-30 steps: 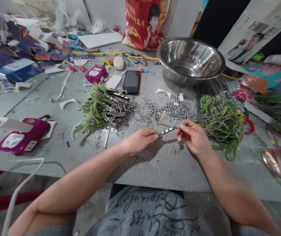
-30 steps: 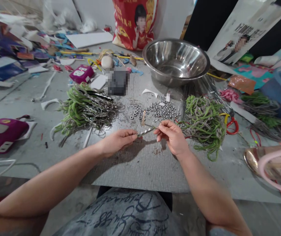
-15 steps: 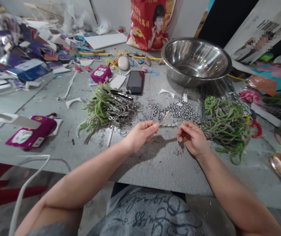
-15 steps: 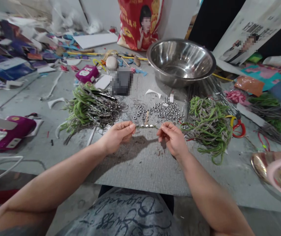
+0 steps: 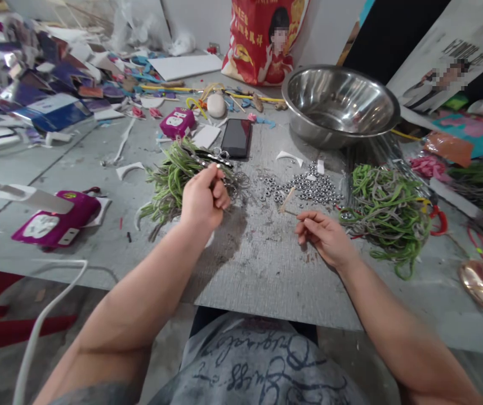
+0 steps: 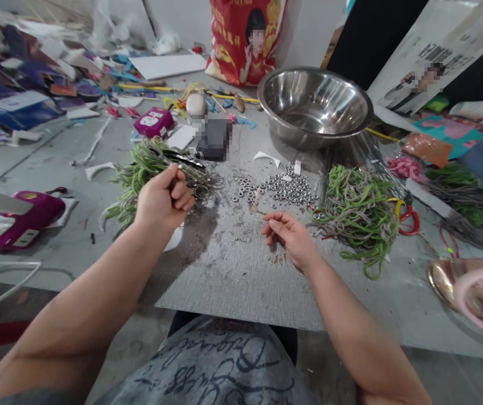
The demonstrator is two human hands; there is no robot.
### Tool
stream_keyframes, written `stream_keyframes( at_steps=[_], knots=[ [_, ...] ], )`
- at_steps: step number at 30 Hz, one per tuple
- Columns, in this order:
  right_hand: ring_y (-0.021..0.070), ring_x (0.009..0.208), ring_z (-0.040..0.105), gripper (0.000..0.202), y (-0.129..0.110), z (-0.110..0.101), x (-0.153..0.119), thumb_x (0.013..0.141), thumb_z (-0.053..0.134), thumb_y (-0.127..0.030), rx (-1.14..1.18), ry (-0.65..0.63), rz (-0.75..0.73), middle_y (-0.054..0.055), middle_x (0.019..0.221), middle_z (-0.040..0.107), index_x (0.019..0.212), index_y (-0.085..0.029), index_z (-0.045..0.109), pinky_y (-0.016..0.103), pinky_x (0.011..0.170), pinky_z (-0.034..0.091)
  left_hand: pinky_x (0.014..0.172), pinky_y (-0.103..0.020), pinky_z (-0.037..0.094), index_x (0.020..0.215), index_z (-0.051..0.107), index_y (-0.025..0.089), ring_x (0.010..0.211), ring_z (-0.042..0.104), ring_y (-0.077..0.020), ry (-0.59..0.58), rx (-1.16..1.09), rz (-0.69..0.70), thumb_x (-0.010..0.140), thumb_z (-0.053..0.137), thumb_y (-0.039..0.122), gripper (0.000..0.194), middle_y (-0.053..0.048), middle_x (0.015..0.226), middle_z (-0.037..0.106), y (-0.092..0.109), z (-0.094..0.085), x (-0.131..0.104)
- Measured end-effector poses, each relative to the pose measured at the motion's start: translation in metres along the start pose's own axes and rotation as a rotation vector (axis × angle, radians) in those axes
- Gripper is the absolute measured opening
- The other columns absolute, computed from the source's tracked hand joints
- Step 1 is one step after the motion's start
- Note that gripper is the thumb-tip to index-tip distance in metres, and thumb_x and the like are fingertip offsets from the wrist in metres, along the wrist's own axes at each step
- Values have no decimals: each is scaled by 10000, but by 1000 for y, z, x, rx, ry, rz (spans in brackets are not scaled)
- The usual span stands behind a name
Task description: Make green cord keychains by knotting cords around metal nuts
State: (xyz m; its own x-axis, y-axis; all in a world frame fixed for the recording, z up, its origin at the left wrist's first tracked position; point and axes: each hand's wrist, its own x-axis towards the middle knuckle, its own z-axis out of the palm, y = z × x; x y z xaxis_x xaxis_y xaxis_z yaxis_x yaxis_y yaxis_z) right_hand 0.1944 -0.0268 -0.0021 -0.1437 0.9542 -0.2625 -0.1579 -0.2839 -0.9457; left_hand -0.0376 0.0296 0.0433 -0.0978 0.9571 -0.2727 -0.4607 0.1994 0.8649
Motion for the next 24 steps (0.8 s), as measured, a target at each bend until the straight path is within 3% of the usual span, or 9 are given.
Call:
stream_keyframes(
  at_steps=[4,5,7,10,13,15,18,20,24],
  knots=[
    [80,452,544,293,0,1,0,630,724,-404,17,30,-10,-32,592,631,785,-187,604,211,437,424,406,-248,208,672,410,220,342,192,-68,73,-51,23,896,374,321,248,85,388,226,6,-13,16],
    [77,449,539,290,-1,0,0,629,723,-402,17,37,-12,-35,586,627,782,-186,603,209,438,423,427,-236,241,738,437,228,360,221,-65,25,-41,50,887,396,342,192,88,413,250,7,-17,20],
    [75,444,532,279,-1,-1,1,635,714,-397,8,55,-23,-38,585,623,784,-188,602,205,426,411,453,-229,285,901,456,265,388,276,-65,11,-10,110,852,455,402,145,93,463,328,9,-25,27],
    [78,458,532,228,-4,-9,3,677,674,-377,-55,122,-101,-36,613,624,799,-199,600,211,438,411,495,-248,366,1102,400,340,447,364,-63,56,-2,126,848,421,486,294,74,713,543,14,-27,29],
    [83,498,543,157,-12,-26,6,727,624,-338,-206,286,-274,-36,650,624,818,-212,603,233,515,447,546,-247,431,1331,122,416,513,456,-58,128,19,184,898,284,467,465,76,940,581,14,-18,19],
    [96,540,556,128,-20,-40,7,747,593,-311,-365,447,-412,-29,678,630,832,-216,605,258,573,465,527,-227,442,1382,-52,388,594,511,-60,122,75,365,882,335,334,635,72,956,564,7,-9,11],
    [135,627,576,115,-34,-62,6,748,564,-283,-706,700,-558,6,740,649,815,-207,619,302,644,466,491,-222,458,1376,163,391,539,463,-38,-50,266,513,801,508,310,675,52,1082,535,-14,-2,-1],
    [160,666,580,121,-42,-75,4,746,547,-261,-971,793,-570,34,771,665,797,-201,639,325,682,456,499,-223,466,1343,281,377,549,456,-41,-153,462,627,793,561,304,621,17,1112,533,-31,-2,-8],
    [204,717,581,155,-54,-95,6,753,523,-220,-1281,857,-520,79,816,669,805,-184,664,368,726,435,469,-198,413,1256,441,242,533,459,-39,-391,866,829,830,489,210,430,-48,1060,569,-52,-5,-19]
  ],
)
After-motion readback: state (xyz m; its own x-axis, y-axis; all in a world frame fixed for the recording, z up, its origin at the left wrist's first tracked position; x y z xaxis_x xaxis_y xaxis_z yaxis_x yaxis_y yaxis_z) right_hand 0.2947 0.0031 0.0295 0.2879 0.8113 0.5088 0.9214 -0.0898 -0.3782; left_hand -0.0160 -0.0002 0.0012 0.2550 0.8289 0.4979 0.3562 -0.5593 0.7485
